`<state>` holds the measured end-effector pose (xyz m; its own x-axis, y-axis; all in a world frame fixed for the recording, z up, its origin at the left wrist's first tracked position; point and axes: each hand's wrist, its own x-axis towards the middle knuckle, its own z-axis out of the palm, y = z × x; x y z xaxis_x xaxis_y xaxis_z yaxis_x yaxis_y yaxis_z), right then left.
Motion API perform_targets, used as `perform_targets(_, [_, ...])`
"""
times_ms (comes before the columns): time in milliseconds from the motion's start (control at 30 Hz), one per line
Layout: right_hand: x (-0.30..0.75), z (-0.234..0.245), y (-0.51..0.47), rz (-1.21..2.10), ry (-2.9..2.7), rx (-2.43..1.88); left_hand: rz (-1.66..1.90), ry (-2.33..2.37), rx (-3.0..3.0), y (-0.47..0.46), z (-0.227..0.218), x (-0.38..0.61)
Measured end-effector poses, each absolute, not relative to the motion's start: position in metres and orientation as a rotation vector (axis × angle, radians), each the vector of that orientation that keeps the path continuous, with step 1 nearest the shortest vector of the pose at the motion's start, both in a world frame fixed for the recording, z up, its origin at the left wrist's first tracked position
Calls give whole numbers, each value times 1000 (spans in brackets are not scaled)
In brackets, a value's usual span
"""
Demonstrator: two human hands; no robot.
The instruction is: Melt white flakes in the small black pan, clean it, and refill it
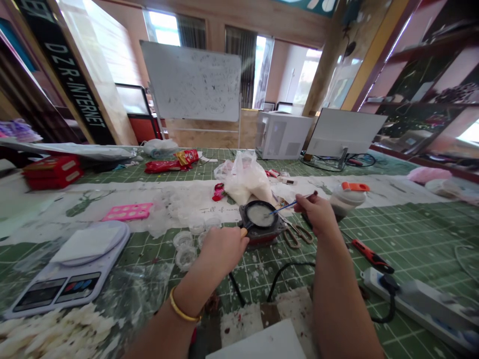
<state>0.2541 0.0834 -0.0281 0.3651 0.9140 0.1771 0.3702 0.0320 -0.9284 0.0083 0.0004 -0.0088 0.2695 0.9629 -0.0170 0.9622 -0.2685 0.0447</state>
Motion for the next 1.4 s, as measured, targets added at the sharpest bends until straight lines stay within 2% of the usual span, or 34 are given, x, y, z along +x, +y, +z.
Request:
perform_targets(200, [259,-18,74,392,-1232,-1695,28,1858,2473,0,-9,8])
perform_targets(367, [244,-6,64,379,-1332,-1569,26,1862,2487,0,-11,8])
perform_targets(667, [235,4,54,159,-1657,-1719,44,1882,2492,0,-11,8])
perform_targets(867, [228,9,40,322,-1804,-1615,48,1876,2521,0,-10,8])
perform_targets(1067, [229,8,41,296,-1781,-1693,56,1866,2524,0,-10,8])
perform_targets(1233, [216,8,38,512,-1910,-1489,44,1887,2497,0,-9,8])
perform_targets(1400, [217,7,42,332,-1804,-1676,33,1873,2492,-1,-8,8])
